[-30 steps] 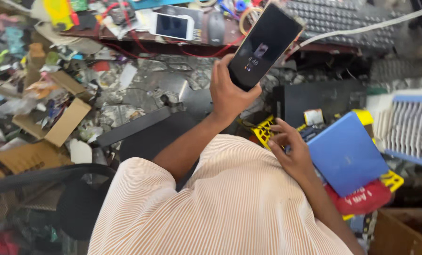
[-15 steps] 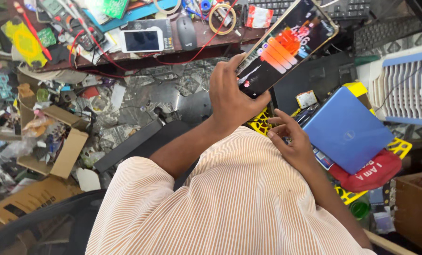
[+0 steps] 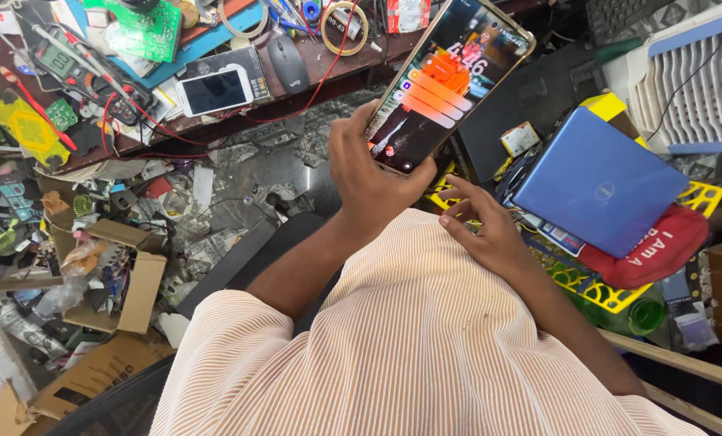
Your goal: The person sorts through a pile of black tempered glass screen protectors on a glass table, peeling backing liners and stacking the protectors, then walks to a cluttered workbench, picks up a smartphone and plugs a charging cable into it.
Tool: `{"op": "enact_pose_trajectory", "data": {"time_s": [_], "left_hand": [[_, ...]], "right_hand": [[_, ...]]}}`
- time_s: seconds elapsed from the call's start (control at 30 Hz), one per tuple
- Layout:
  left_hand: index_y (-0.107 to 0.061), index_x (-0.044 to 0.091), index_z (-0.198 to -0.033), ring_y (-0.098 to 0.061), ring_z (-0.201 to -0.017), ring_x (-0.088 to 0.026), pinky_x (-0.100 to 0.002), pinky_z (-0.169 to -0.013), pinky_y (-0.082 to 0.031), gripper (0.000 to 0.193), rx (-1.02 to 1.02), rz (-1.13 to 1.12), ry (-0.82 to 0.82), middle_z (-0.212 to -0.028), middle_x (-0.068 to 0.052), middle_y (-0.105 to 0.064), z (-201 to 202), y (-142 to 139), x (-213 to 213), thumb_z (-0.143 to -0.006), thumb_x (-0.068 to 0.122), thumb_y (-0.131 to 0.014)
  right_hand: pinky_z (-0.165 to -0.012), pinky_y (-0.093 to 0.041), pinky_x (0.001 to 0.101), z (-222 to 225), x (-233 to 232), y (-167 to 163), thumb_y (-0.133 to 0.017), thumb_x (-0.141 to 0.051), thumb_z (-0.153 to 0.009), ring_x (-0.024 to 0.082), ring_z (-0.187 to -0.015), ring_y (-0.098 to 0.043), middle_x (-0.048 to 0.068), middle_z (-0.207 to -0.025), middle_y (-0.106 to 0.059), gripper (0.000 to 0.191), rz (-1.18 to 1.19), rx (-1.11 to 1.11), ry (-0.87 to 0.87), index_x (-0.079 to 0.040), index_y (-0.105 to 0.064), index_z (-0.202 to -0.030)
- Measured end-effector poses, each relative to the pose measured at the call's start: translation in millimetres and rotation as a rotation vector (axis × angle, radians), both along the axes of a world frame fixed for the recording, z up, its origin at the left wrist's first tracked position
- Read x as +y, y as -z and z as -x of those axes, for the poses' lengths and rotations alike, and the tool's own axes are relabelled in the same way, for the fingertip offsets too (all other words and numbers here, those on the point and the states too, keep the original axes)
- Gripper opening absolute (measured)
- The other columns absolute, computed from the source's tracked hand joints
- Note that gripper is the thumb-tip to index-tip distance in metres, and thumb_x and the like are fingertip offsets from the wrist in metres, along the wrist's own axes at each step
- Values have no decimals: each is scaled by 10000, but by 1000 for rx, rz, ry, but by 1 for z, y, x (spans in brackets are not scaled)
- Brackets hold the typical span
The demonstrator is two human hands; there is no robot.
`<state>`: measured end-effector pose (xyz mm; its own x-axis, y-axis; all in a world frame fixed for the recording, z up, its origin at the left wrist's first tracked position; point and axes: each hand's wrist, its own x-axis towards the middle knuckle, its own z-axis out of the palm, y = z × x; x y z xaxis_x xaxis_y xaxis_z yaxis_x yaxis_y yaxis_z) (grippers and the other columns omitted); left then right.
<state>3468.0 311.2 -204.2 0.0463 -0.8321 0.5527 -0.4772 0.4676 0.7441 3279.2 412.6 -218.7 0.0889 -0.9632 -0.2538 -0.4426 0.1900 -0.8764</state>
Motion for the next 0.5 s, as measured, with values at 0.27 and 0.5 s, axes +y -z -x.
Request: {"op": "enact_pose_trajectory", "data": {"time_s": [0.27,0.5], "left_hand": [[-467,21,-1359,-587,-1020,-320,-442,-890,-505,811,111,-37,29,-1184,-147,-547,8,15,11,-711,220,-912],[-419,64,-1439,-659,-1096,-336,-421,-943,-551,952,220,-372,140,-1208,-162,-595,26,33,49,-696,427,-891]], "right_hand": [[-816,-566,267,9,10,20,-674,-51,-914,102,-927,-668,89,-1259,-691,652,-83,-51,12,-56,-443,-1524],[-1104,-479,331,32,25,51,-576,-296,-1098,171,-1266,-554,105,-1465,-496,665,149,-232,27,-28,-288,-1633]]}}
